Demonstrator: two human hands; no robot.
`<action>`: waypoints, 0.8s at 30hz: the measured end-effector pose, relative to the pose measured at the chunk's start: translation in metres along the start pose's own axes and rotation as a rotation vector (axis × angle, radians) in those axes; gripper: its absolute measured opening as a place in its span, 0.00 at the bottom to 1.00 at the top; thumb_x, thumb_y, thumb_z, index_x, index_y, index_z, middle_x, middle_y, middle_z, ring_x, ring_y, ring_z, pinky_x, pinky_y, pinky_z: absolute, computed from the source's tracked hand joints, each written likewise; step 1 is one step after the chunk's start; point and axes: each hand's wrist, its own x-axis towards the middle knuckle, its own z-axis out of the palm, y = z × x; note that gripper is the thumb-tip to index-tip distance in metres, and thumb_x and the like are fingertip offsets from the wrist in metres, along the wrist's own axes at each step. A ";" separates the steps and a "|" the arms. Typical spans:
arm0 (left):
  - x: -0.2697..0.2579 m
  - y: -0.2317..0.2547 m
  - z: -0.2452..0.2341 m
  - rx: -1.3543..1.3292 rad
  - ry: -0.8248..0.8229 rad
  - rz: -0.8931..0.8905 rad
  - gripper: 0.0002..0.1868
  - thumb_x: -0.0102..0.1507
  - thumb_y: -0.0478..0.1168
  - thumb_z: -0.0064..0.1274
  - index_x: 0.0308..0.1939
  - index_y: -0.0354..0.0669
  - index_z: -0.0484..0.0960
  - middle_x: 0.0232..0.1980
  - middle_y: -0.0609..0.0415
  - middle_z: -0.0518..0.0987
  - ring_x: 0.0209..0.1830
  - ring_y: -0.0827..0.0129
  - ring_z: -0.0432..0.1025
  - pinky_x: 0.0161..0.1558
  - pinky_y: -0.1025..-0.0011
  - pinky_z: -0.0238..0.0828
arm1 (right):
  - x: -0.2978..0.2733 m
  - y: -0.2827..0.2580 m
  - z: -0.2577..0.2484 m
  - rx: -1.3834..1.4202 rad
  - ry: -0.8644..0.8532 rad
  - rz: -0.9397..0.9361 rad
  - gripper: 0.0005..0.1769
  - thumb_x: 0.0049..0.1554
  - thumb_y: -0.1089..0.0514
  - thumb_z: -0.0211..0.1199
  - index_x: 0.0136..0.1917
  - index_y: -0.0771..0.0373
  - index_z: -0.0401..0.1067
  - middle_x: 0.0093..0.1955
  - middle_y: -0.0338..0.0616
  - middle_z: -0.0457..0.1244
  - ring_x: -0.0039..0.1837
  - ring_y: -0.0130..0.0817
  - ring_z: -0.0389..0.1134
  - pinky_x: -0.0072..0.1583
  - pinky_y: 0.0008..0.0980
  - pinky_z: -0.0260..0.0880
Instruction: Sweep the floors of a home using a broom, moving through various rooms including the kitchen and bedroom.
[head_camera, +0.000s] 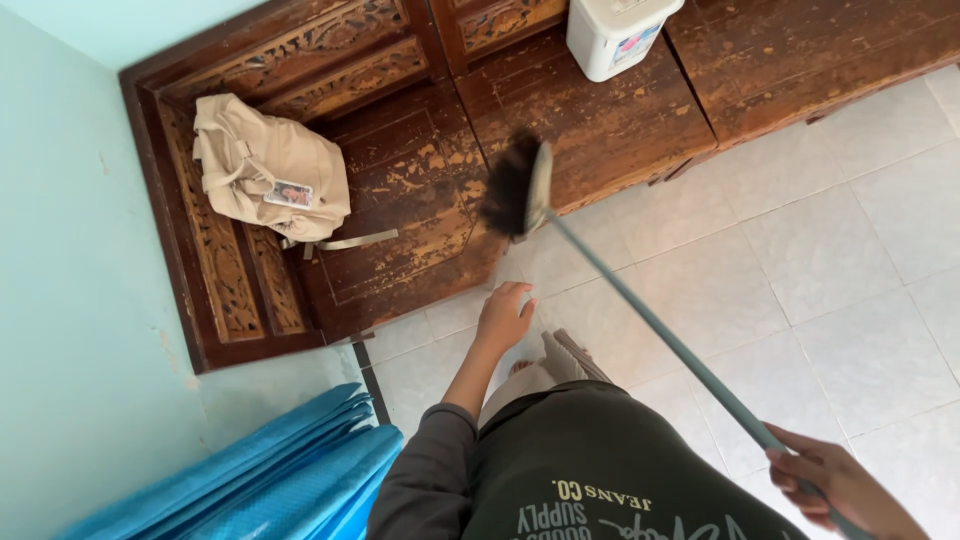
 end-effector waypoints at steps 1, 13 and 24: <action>0.000 0.000 -0.002 -0.002 -0.007 -0.011 0.16 0.64 0.43 0.56 0.53 0.42 0.81 0.56 0.45 0.80 0.57 0.48 0.73 0.57 0.55 0.69 | -0.002 0.004 0.004 -0.027 0.040 -0.015 0.23 0.68 0.62 0.50 0.76 0.62 0.64 0.29 0.46 0.54 0.25 0.32 0.47 0.25 0.32 0.46; -0.012 -0.018 -0.033 0.011 0.045 -0.077 0.17 0.64 0.43 0.56 0.55 0.41 0.80 0.58 0.42 0.78 0.59 0.45 0.71 0.58 0.53 0.68 | 0.086 -0.088 0.143 -0.200 -0.457 -0.378 0.29 0.58 0.66 0.52 0.73 0.67 0.67 0.26 0.37 0.59 0.25 0.24 0.55 0.27 0.24 0.56; -0.020 -0.025 -0.016 0.015 -0.016 -0.053 0.19 0.65 0.45 0.54 0.57 0.41 0.79 0.59 0.41 0.77 0.60 0.45 0.70 0.59 0.54 0.67 | 0.160 -0.113 0.155 0.420 -0.527 -0.363 0.10 0.65 0.61 0.54 0.60 0.62 0.64 0.32 0.34 0.56 0.26 0.17 0.51 0.26 0.19 0.49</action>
